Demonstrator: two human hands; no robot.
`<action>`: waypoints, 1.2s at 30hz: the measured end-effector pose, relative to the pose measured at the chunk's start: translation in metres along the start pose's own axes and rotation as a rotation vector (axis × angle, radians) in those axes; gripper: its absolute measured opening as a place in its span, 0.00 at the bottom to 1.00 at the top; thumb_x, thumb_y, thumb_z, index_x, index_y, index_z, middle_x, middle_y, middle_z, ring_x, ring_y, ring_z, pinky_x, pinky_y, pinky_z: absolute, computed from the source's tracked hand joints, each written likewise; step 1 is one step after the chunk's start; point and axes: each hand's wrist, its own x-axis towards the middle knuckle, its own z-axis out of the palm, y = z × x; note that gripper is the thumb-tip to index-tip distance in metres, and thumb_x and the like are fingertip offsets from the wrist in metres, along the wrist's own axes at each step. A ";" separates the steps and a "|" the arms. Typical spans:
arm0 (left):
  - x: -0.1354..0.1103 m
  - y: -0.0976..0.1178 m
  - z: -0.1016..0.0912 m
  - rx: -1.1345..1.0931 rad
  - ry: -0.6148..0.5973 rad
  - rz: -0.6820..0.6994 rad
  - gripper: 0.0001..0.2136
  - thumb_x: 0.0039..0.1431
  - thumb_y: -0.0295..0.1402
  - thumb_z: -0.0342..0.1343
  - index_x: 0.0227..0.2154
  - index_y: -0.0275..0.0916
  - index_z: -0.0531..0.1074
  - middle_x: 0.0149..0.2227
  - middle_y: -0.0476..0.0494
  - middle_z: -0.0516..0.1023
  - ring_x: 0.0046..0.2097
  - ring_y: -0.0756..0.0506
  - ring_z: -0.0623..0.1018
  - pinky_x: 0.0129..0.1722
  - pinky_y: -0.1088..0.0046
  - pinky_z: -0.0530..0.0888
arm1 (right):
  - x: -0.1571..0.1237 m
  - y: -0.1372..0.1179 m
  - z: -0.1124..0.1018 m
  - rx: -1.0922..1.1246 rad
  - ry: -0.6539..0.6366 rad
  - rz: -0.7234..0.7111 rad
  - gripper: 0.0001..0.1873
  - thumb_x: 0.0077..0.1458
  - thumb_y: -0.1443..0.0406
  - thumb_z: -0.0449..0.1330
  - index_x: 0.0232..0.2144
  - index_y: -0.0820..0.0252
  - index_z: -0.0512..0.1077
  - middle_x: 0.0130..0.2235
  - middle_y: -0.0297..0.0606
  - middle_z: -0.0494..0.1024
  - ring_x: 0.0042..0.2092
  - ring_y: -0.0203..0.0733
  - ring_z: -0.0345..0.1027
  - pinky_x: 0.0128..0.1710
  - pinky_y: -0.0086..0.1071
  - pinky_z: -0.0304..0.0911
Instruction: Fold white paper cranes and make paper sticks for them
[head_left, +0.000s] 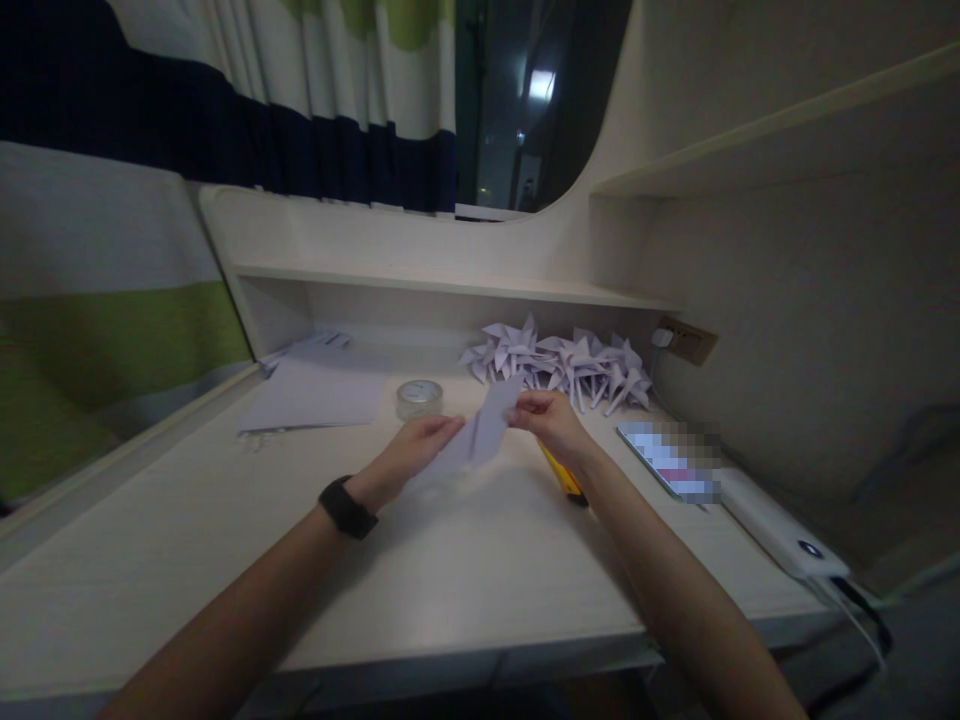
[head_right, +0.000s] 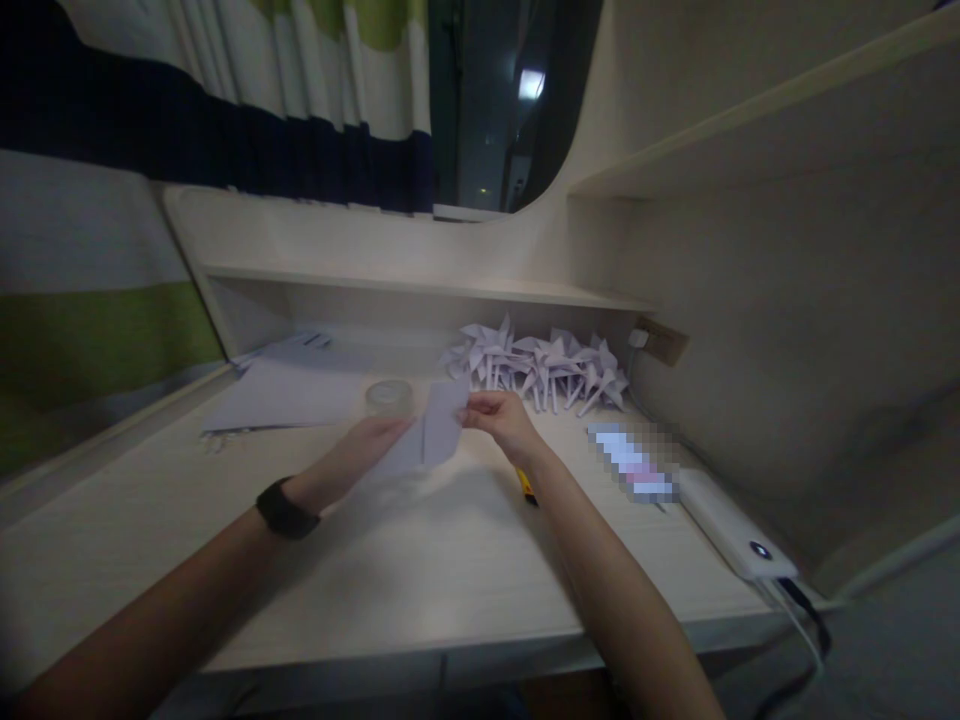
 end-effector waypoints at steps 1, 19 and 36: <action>-0.001 0.003 0.001 0.041 0.063 0.068 0.21 0.57 0.50 0.53 0.33 0.35 0.78 0.33 0.42 0.79 0.34 0.44 0.76 0.31 0.72 0.71 | -0.001 0.000 0.001 0.000 -0.024 0.020 0.15 0.39 0.59 0.71 0.31 0.61 0.80 0.32 0.39 0.81 0.34 0.39 0.74 0.39 0.36 0.68; -0.011 0.011 0.003 0.411 0.245 0.493 0.08 0.57 0.39 0.57 0.29 0.42 0.78 0.33 0.45 0.77 0.36 0.44 0.73 0.38 0.70 0.67 | -0.020 -0.033 0.032 -0.346 0.063 -0.240 0.12 0.51 0.57 0.63 0.36 0.56 0.79 0.35 0.38 0.80 0.30 0.36 0.69 0.24 0.27 0.60; -0.020 0.012 0.012 0.343 0.302 0.400 0.09 0.49 0.39 0.64 0.30 0.39 0.79 0.27 0.46 0.80 0.28 0.45 0.76 0.27 0.73 0.70 | -0.022 -0.025 0.042 -0.347 0.201 -0.267 0.11 0.49 0.57 0.65 0.28 0.59 0.78 0.25 0.36 0.77 0.25 0.35 0.66 0.21 0.27 0.59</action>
